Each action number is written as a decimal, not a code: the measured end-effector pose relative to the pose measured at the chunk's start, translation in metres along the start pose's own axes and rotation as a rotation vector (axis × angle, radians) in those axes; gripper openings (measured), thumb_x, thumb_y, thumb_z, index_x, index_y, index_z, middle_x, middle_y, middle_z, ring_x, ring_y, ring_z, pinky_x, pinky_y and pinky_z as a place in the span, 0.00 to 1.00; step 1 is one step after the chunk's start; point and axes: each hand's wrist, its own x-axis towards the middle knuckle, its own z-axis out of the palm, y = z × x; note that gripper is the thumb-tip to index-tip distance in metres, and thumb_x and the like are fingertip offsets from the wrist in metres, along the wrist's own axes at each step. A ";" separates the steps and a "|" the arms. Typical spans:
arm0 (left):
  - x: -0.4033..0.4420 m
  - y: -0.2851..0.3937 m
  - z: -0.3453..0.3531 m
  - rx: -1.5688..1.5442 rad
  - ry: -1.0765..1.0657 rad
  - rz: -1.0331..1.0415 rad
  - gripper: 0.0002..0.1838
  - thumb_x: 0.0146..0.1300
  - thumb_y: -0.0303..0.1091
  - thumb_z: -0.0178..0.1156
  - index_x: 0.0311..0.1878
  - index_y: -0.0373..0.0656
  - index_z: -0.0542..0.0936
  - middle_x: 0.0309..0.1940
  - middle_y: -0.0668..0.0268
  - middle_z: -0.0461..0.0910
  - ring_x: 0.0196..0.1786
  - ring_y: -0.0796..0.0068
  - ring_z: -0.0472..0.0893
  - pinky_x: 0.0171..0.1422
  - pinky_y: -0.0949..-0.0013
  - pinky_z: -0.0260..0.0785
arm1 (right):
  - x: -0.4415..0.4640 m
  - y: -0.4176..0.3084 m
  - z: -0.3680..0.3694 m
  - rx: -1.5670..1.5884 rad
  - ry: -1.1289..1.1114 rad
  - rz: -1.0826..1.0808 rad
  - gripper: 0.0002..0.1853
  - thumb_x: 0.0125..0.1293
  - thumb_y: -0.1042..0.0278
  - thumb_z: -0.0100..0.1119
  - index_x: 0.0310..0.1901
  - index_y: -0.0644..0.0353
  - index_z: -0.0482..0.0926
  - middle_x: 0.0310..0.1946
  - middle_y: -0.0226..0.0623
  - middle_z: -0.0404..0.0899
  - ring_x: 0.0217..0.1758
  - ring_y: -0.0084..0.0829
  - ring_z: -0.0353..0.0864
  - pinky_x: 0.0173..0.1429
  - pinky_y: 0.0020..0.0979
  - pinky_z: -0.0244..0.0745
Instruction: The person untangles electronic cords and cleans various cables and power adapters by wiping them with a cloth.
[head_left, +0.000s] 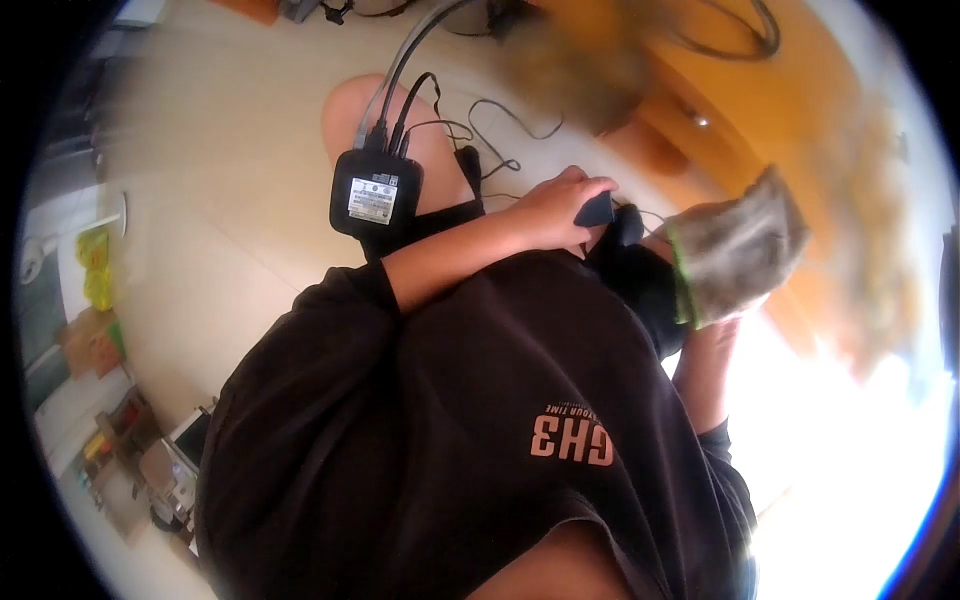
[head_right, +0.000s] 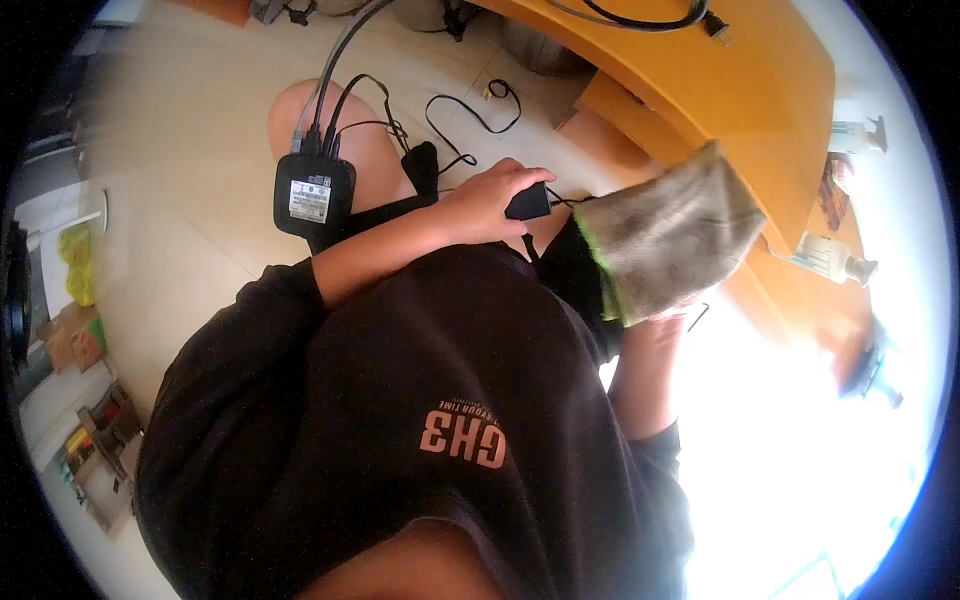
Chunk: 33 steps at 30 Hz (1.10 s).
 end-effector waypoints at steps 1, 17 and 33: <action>-0.001 0.002 -0.001 0.011 0.006 -0.006 0.34 0.45 0.29 0.63 0.60 0.49 0.66 0.48 0.55 0.70 0.52 0.57 0.71 0.58 0.65 0.64 | 0.000 0.003 0.002 -0.026 0.013 -0.013 0.23 0.63 0.61 0.50 0.55 0.67 0.66 0.50 0.45 0.70 0.53 0.36 0.71 0.56 0.34 0.69; 0.187 0.184 -0.013 -0.909 -0.036 -0.014 0.18 0.55 0.31 0.63 0.48 0.38 0.73 0.36 0.63 0.79 0.37 0.73 0.79 0.39 0.73 0.72 | -0.006 -0.083 0.064 -1.726 0.531 -1.079 0.26 0.54 0.60 0.63 0.50 0.69 0.69 0.39 0.41 0.74 0.38 0.31 0.76 0.42 0.27 0.74; 0.264 0.175 -0.003 0.449 0.255 0.160 0.30 0.50 0.49 0.59 0.55 0.43 0.70 0.44 0.51 0.78 0.49 0.51 0.76 0.54 0.53 0.68 | -0.067 -0.059 -0.056 -0.200 -0.069 -0.402 0.26 0.64 0.54 0.50 0.58 0.64 0.65 0.56 0.43 0.67 0.57 0.40 0.67 0.58 0.40 0.68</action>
